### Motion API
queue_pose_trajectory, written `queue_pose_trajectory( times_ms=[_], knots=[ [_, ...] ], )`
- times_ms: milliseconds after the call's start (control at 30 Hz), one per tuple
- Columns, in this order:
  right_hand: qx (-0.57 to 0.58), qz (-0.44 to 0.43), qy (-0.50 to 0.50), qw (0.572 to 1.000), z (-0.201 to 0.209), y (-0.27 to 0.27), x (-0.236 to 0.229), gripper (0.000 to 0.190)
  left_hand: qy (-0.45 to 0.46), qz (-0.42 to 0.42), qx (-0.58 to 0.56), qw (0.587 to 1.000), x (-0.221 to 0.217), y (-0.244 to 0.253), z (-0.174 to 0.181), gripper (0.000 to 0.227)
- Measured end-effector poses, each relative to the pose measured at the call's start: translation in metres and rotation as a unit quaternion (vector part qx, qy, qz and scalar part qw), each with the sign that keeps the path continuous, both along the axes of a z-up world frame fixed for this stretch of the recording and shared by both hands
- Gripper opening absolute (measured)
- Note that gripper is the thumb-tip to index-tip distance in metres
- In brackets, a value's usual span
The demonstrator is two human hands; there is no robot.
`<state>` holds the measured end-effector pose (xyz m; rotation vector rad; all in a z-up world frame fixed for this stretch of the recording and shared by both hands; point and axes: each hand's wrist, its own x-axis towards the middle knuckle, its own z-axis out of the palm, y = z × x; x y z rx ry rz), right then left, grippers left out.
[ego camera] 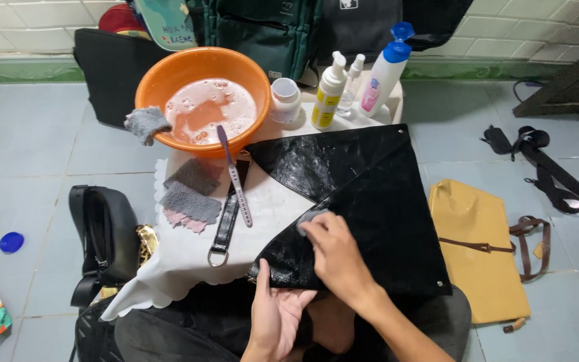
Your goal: Cleaning a black leather piece by scrubbing it with a toothbrush and soapy water, then wiping it clean with a cloth.
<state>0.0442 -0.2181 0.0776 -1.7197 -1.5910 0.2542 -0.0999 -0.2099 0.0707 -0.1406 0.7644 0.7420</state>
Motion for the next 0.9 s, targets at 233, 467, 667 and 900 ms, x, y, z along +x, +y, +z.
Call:
queue_pose_trajectory(
  times_ms=[233, 467, 667, 900],
  knots=[
    [-0.072, 0.121, 0.102, 0.985, 0.036, -0.024, -0.017, 0.021, -0.036, 0.009, 0.021, 0.999, 0.001, -0.006, -0.019, 0.061],
    [-0.226, 0.204, 0.291, 0.907, 0.074, -0.036, 0.024, 0.011, -0.062, -0.025, 0.047, 0.997, -0.001, -0.01, -0.016, 0.069],
    [-0.129, -0.113, 0.117, 0.978, 0.013, 0.007, 0.083, 0.032, -0.015, -0.005, -0.031, 0.999, 0.015, -0.013, 0.013, 0.058],
    [-0.01, -0.034, -0.029, 0.999, 0.002, -0.004, 0.052, 0.028, -0.009, -0.025, -0.035, 0.999, 0.026, -0.011, 0.014, 0.064]
  ],
)
